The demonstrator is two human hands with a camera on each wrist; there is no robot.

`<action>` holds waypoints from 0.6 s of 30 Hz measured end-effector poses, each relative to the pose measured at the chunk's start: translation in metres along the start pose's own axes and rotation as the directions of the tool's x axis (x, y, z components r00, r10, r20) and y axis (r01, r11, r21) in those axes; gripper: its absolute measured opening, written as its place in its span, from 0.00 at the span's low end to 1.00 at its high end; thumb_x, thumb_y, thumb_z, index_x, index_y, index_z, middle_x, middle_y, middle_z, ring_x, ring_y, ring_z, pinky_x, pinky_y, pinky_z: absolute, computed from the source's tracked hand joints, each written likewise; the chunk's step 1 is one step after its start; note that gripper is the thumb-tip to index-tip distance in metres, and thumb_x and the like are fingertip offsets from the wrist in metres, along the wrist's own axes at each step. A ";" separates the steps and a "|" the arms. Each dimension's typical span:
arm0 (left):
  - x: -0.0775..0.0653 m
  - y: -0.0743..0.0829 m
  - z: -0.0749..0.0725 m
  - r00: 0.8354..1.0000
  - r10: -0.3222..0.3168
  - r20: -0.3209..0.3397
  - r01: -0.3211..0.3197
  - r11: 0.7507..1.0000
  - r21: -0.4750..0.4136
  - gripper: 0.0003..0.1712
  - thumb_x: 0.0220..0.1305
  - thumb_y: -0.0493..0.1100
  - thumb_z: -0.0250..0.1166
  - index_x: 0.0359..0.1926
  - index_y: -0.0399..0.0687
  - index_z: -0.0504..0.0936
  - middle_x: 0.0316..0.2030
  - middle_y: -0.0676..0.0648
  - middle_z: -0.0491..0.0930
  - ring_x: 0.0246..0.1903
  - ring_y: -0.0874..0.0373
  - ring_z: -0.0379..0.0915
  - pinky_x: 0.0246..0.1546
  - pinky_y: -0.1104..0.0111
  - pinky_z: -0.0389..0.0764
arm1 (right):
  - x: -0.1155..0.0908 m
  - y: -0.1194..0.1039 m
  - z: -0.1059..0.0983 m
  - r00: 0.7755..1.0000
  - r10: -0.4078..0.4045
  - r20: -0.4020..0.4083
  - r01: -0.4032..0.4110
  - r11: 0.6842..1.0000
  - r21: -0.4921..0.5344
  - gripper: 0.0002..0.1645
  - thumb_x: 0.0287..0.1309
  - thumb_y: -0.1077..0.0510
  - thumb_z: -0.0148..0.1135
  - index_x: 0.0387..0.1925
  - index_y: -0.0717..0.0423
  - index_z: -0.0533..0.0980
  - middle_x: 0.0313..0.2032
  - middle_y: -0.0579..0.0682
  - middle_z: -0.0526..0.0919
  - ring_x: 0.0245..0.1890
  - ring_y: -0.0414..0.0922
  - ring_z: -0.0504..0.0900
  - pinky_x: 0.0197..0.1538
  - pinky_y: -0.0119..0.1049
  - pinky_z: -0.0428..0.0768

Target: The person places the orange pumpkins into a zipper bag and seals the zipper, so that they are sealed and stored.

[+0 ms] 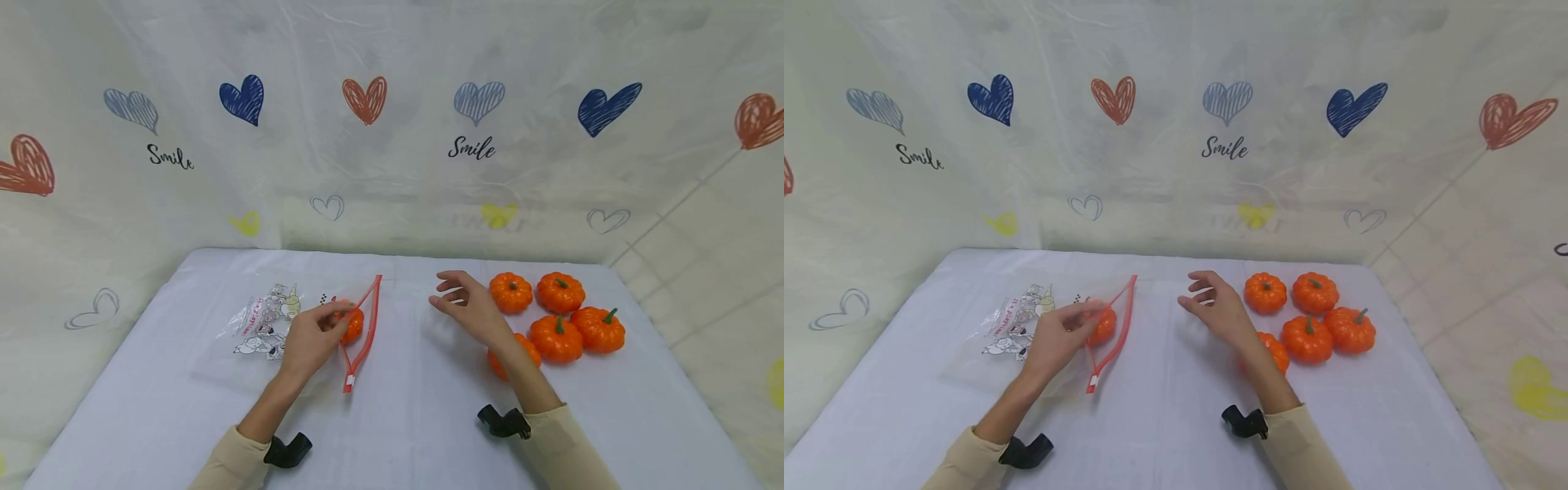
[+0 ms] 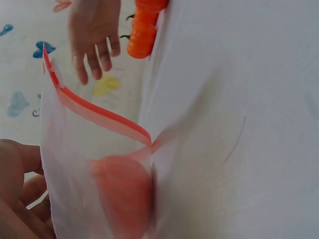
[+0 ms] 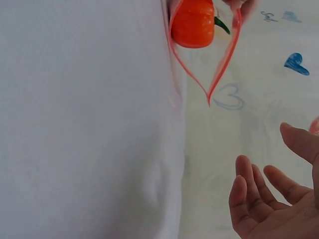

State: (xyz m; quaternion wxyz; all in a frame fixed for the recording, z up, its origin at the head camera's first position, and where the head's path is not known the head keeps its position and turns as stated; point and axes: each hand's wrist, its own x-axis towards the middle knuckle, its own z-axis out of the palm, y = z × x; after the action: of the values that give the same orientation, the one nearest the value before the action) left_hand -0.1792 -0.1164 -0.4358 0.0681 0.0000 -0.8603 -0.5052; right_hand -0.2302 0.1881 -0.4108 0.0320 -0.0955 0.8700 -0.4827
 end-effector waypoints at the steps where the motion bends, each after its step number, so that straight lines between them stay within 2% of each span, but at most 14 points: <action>1: 0.000 0.000 0.000 1.000 0.001 0.000 -0.001 1.000 -0.002 0.13 0.67 0.45 0.71 0.51 0.59 0.91 0.30 0.47 0.78 0.32 0.53 0.72 0.24 0.75 0.71 | 0.000 0.001 -0.002 1.000 0.001 -0.001 -0.001 1.000 0.002 0.34 0.66 0.45 0.70 0.70 0.47 0.71 0.60 0.58 0.81 0.53 0.52 0.85 0.56 0.45 0.86; 10: 0.001 0.000 0.000 1.000 0.001 -0.001 -0.001 1.000 -0.010 0.13 0.67 0.45 0.71 0.51 0.59 0.91 0.30 0.47 0.79 0.32 0.53 0.72 0.25 0.75 0.72 | 0.000 0.006 -0.019 1.000 0.028 0.002 -0.028 1.000 -0.005 0.37 0.68 0.43 0.68 0.72 0.49 0.68 0.64 0.61 0.77 0.58 0.55 0.82 0.61 0.50 0.83; 18: 0.000 0.000 -0.001 1.000 0.017 0.001 -0.017 1.000 -0.018 0.13 0.67 0.45 0.71 0.51 0.57 0.91 0.29 0.47 0.78 0.31 0.53 0.71 0.24 0.75 0.70 | -0.004 0.012 -0.035 0.999 0.032 -0.038 -0.033 0.999 -0.016 0.39 0.67 0.40 0.67 0.73 0.49 0.68 0.64 0.60 0.77 0.60 0.56 0.81 0.62 0.53 0.82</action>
State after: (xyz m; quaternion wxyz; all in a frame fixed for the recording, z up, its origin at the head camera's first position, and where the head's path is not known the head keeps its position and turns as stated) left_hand -0.1791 -0.1170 -0.4359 0.0721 -0.0081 -0.8557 -0.5124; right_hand -0.2332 0.2239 -0.4026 0.0225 -0.0726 0.8759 -0.4765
